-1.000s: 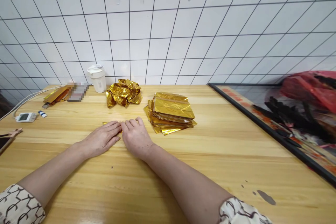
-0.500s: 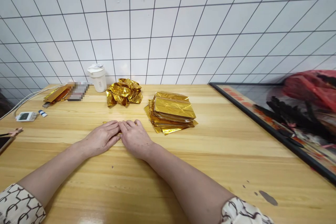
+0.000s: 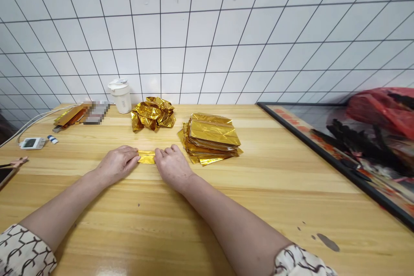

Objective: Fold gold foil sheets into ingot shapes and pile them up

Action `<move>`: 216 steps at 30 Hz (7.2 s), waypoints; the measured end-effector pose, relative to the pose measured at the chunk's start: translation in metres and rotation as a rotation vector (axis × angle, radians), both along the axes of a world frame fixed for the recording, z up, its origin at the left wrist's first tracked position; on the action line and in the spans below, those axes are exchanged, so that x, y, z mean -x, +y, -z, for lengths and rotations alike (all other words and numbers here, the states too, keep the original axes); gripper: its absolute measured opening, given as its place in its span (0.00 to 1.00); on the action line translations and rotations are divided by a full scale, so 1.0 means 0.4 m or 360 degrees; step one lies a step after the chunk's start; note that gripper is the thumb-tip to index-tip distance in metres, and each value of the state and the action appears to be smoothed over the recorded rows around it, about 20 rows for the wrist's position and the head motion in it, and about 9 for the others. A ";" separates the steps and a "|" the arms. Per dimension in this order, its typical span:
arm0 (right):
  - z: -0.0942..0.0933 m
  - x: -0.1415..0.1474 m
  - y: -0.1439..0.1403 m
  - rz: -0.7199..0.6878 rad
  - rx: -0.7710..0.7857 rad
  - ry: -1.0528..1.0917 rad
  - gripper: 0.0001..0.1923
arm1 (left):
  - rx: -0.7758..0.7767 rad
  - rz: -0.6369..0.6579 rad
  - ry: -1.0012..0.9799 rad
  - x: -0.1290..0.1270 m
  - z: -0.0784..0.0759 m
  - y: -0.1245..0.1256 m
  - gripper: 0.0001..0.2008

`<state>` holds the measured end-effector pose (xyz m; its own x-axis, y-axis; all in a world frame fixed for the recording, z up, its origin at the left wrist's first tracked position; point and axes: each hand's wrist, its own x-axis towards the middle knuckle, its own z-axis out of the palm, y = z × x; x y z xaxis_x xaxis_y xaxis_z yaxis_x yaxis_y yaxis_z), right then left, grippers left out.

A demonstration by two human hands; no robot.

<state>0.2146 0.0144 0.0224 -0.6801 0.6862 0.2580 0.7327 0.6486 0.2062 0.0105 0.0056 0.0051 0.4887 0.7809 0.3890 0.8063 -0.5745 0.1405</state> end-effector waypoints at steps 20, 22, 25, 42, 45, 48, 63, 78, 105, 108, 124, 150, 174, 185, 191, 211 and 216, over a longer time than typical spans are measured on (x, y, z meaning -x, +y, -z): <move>0.003 -0.028 0.042 0.0349 0.0472 0.0548 0.05 | 0.0031 -0.0283 -0.0297 0.022 0.011 0.023 0.06; -0.006 -0.028 0.045 0.0381 0.0571 0.0595 0.03 | 0.0065 -0.0287 -0.0340 0.023 0.009 0.026 0.04; -0.021 -0.029 0.045 0.0392 0.0662 0.0599 0.02 | 0.0107 -0.0280 -0.0362 0.024 0.006 0.029 0.04; 0.011 -0.041 0.042 -0.0184 0.0139 0.0950 0.06 | -0.0123 0.0062 -0.0624 0.037 0.017 0.031 0.06; 0.009 -0.044 0.037 -0.0406 -0.0219 0.0969 0.07 | -0.0395 0.0162 -0.0700 0.034 0.004 0.025 0.07; 0.004 -0.044 0.032 -0.0474 -0.0360 0.0889 0.09 | -0.0645 0.0190 -0.0628 0.031 -0.008 0.019 0.08; 0.005 -0.021 0.008 -0.0276 0.0113 0.0331 0.10 | -0.0269 0.0246 0.0085 0.008 -0.008 -0.018 0.09; -0.013 0.012 -0.012 -0.0206 0.0294 0.0055 0.18 | -0.0233 0.0292 0.0248 -0.008 -0.018 -0.024 0.12; -0.061 -0.005 -0.028 0.0009 0.0183 -0.0429 0.13 | -0.0017 0.0165 0.0167 -0.023 0.007 -0.036 0.18; -0.060 -0.001 -0.034 0.0019 0.0177 -0.0412 0.13 | 0.0141 0.0162 0.0238 -0.028 0.016 -0.041 0.26; 0.013 0.009 -0.011 -0.0156 0.0806 0.0186 0.36 | 0.0336 0.0212 0.0263 -0.031 0.018 -0.049 0.36; -0.040 -0.014 0.018 0.0006 0.0424 0.0118 0.11 | 0.0145 0.0008 0.0230 0.050 -0.025 0.007 0.08; 0.008 -0.016 0.022 0.0036 0.0285 0.0375 0.07 | 0.0117 -0.0096 0.0784 0.011 -0.070 -0.024 0.10; 0.022 -0.017 0.029 0.0025 0.0269 0.0477 0.08 | -0.0043 -0.0054 0.0748 0.020 -0.052 -0.013 0.09; 0.026 -0.021 0.028 -0.0047 0.0186 0.0614 0.08 | -0.0217 -0.0139 0.0517 0.032 -0.025 0.000 0.08; 0.019 -0.009 0.043 0.0297 0.0381 0.0641 0.12 | 0.0197 0.0163 0.0122 -0.030 0.012 -0.030 0.23; 0.014 0.000 0.015 -0.0161 0.0293 0.0601 0.17 | 0.0322 0.0175 0.0126 -0.033 0.006 -0.033 0.24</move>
